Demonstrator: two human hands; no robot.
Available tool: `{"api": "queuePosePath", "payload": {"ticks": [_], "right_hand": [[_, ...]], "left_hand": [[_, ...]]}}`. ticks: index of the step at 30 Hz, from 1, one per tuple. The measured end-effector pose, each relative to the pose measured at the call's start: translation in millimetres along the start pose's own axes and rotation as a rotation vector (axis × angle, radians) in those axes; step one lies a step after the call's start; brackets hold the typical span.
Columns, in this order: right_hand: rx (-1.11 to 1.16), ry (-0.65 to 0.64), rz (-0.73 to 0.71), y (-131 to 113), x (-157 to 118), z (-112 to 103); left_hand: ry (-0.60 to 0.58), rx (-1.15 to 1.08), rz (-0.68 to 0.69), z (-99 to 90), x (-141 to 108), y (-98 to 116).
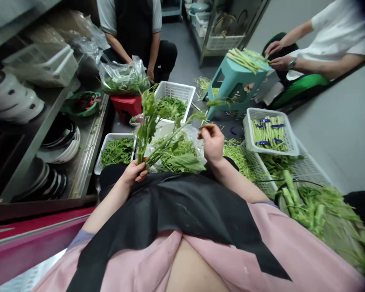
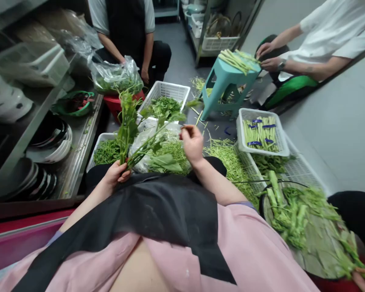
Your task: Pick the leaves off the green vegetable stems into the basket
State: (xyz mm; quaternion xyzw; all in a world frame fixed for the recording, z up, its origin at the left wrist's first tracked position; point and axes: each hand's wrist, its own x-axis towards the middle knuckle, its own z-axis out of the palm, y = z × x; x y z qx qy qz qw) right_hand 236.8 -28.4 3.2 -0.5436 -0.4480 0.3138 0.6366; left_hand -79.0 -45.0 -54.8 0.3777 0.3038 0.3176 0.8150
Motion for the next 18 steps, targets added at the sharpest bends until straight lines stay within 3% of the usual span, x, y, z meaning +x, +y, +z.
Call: {"api": "queuePosePath", "payload": {"ticks": [2,4,8,14,18], "right_hand": [[0.320,0.162,0.342,0.0,16.8,-8.4],[0.517,0.196,0.494,-3.8,29.1,-18.2],[0.541,0.050,0.387,-19.7,32.4,-24.6],[0.499,-0.276,0.492,-31.7,25.0,-11.1],[0.475,-0.195,0.385,-24.3,24.0,-10.7]], "left_hand": [[-0.034,-0.032,0.009,-3.4,-0.1,-2.3],[-0.058,-0.042,0.011,-6.1,-0.4,-3.7],[-0.059,-0.022,0.014,-9.8,0.2,-6.9],[0.009,0.070,-0.037,-3.9,2.8,-8.6],[0.124,0.231,-0.063,11.3,2.5,-2.7]]}}
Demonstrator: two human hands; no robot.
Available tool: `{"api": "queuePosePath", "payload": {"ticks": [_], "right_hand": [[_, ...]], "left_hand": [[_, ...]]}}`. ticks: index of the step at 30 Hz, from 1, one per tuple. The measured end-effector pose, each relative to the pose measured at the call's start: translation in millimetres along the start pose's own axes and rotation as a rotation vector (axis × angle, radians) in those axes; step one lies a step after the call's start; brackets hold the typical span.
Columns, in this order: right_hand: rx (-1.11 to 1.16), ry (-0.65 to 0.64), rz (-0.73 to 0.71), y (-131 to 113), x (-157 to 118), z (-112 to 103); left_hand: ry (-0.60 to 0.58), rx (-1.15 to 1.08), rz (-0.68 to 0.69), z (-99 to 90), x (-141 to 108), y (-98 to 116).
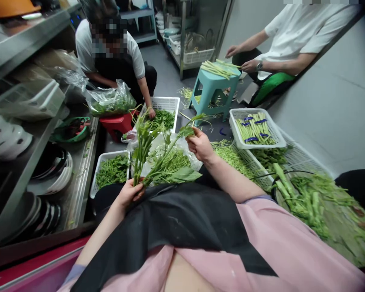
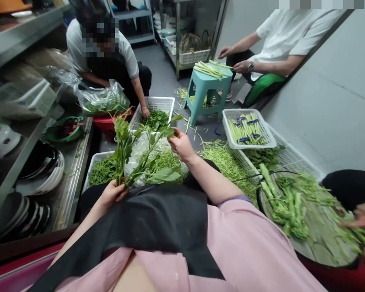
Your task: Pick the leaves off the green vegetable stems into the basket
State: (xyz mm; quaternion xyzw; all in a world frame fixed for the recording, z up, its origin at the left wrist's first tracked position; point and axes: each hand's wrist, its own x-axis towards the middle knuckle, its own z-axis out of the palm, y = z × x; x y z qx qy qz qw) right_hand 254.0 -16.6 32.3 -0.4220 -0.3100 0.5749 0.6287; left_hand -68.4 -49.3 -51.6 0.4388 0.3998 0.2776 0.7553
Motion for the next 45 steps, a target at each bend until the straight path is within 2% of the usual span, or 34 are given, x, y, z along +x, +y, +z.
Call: {"api": "queuePosePath", "payload": {"ticks": [3,10,15,22,25,32,39,41,43,45], "right_hand": [[-0.013,0.036,-0.072,1.5,1.2,-5.4],[-0.001,-0.084,-0.017,-0.3,-5.1,-5.9],[0.051,-0.117,-0.009,4.4,-4.7,-9.1],[0.117,-0.101,-0.020,8.1,-5.1,-9.7],[0.132,-0.060,-0.055,10.3,-5.4,-7.4],[0.059,0.123,-0.130,13.6,-3.0,-2.8],[-0.086,0.176,-0.116,22.1,4.4,-4.8],[-0.193,0.186,-0.198,27.3,8.2,-8.7],[-0.383,0.217,-0.370,31.4,14.0,-16.3],[-0.565,0.307,-0.518,33.2,23.1,-28.5]], "left_hand": [[0.071,0.095,0.027,7.3,-1.5,5.4],[0.071,0.185,0.034,6.9,-1.6,2.8],[0.144,0.254,0.081,4.3,-0.8,-1.2],[0.199,0.299,0.155,0.1,0.3,-4.0],[0.179,0.249,0.100,2.1,0.0,-3.5],[0.068,-0.014,-0.039,9.5,-0.6,-2.8],[0.057,0.093,-0.072,13.8,-0.3,-2.7],[0.056,0.102,-0.072,15.0,-0.2,-1.6],[0.066,0.089,-0.069,15.5,-0.6,-0.6],[0.083,0.067,-0.074,14.8,-1.9,0.0]]}}
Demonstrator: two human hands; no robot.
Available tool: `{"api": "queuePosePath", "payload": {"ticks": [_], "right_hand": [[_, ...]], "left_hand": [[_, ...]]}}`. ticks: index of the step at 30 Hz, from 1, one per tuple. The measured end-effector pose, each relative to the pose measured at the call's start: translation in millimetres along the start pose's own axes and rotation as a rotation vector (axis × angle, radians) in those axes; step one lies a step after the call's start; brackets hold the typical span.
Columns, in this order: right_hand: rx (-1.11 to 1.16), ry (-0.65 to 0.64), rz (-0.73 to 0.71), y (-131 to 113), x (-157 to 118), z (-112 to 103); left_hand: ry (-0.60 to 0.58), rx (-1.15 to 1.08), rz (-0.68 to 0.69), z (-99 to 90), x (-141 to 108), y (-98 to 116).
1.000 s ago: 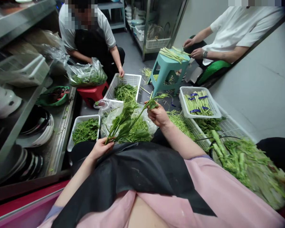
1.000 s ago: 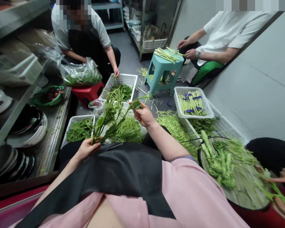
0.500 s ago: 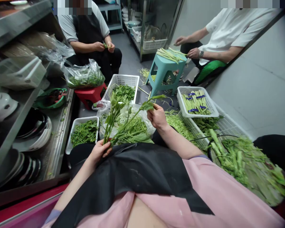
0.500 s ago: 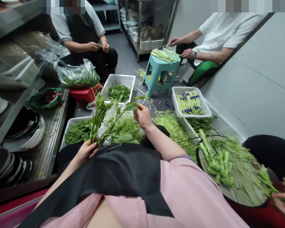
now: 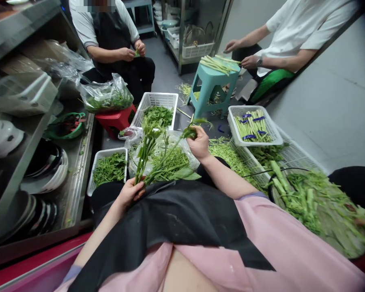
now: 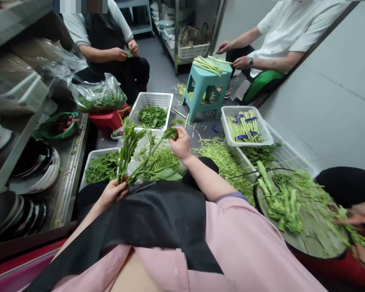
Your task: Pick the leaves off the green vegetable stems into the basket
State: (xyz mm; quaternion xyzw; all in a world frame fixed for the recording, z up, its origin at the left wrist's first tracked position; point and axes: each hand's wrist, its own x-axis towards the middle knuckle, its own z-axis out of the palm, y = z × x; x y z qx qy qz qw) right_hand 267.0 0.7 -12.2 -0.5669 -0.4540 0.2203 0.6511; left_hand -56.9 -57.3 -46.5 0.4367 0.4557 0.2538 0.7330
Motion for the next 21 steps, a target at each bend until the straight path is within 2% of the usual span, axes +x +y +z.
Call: {"api": "queuePosePath", "payload": {"ticks": [1,3,6,9,11,13,17,21], "right_hand": [[-0.056,0.054,-0.023,6.6,6.1,-3.8],[-0.059,0.135,0.027,20.5,21.6,-13.0],[0.021,0.207,0.205,39.9,45.8,-28.2],[-0.174,0.257,0.469,54.6,57.6,-38.6],[-0.387,0.142,0.628,61.8,52.5,-37.8],[-0.511,-0.049,0.697,67.3,36.7,-28.1],[-0.616,-0.362,0.656,72.7,-2.8,7.1],[-0.769,-0.552,0.589,66.3,-11.2,25.3]], "left_hand": [[0.008,-0.012,-0.004,-1.1,-1.1,-0.1],[0.024,-0.036,-0.010,-4.9,-4.2,-1.1],[0.052,-0.055,-0.015,-13.6,-10.1,-5.0],[0.077,-0.072,0.006,-24.2,-15.8,-10.9],[0.081,-0.093,0.032,-30.8,-18.7,-14.3],[0.072,-0.115,0.061,-36.0,-20.9,-15.8],[0.068,-0.123,0.104,-40.2,-23.5,-13.9],[0.088,-0.103,0.101,-40.1,-23.5,-13.4]]}}
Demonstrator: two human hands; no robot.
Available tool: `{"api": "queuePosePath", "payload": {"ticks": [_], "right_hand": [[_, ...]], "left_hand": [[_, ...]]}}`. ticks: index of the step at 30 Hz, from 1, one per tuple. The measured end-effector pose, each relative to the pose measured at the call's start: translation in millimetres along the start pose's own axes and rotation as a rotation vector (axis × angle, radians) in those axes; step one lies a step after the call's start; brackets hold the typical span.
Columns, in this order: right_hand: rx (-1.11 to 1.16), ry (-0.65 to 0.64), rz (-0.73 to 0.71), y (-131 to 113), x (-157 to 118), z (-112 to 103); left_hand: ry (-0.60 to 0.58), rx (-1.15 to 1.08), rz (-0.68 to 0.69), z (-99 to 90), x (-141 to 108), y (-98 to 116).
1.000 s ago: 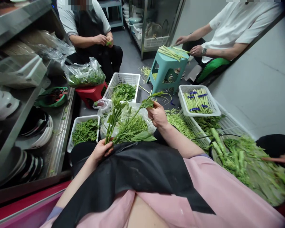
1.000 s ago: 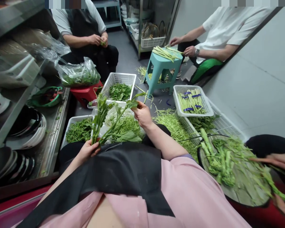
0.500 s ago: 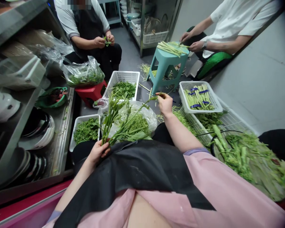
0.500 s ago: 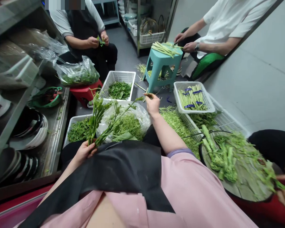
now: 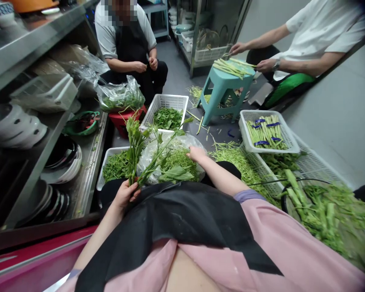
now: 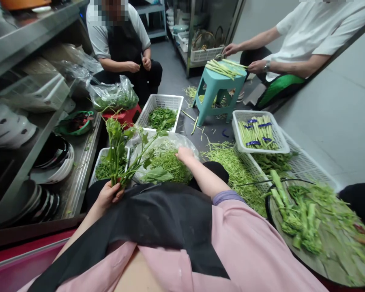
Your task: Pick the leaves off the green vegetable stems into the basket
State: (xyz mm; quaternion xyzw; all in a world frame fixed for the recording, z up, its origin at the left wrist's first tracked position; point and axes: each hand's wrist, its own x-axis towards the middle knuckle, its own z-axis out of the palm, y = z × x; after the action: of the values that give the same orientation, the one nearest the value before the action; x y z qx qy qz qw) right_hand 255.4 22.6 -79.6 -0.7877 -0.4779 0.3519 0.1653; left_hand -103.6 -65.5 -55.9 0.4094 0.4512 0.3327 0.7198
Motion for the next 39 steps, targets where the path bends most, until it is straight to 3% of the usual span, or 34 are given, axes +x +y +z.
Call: {"api": "queuePosePath", "payload": {"ticks": [2,4,7,10,16,20,22,24,27,30,33,37,39], "right_hand": [[-0.106,0.002,-0.058,-5.0,-1.6,-10.6],[-0.080,0.061,-0.211,-9.9,-5.0,-26.2],[0.414,0.145,-0.495,-19.9,-12.6,-48.6],[0.914,0.174,-0.621,-31.6,-18.3,-61.6],[1.111,0.455,-0.554,-38.9,-7.9,-66.3],[1.264,0.582,-0.370,-24.7,17.3,-88.3],[1.307,0.585,-0.265,-12.8,28.3,-98.2],[1.182,0.424,-0.178,-1.1,32.0,-95.3],[0.683,-0.040,-0.110,9.2,23.3,-64.4],[0.375,-0.127,-0.152,5.8,10.5,-27.3],[0.513,-0.203,-0.197,-6.8,3.5,-9.3],[0.945,-0.598,-0.238,-20.7,-4.0,-8.6],[1.099,-0.710,-0.234,-23.5,-9.7,-9.3]], "left_hand": [[-0.002,0.006,-0.014,-0.3,1.0,-2.1],[-0.005,0.007,-0.026,-0.6,2.5,-5.0],[-0.015,0.001,-0.033,-0.1,4.8,-7.9],[-0.037,0.003,-0.035,1.2,6.7,-7.7],[-0.023,0.018,-0.055,8.9,6.6,-4.0],[-0.018,0.041,-0.101,16.2,2.1,-0.8],[-0.031,0.031,-0.111,16.1,-0.2,-0.1],[-0.060,0.014,-0.112,13.7,-1.5,-0.4],[-0.107,-0.013,-0.095,10.2,-0.6,-1.5],[-0.149,-0.028,-0.079,11.1,2.5,-1.0],[-0.203,-0.010,-0.101,14.9,5.7,1.5],[-0.213,0.015,-0.127,18.6,8.7,2.6],[-0.219,0.013,-0.140,19.1,9.4,0.7]]}}
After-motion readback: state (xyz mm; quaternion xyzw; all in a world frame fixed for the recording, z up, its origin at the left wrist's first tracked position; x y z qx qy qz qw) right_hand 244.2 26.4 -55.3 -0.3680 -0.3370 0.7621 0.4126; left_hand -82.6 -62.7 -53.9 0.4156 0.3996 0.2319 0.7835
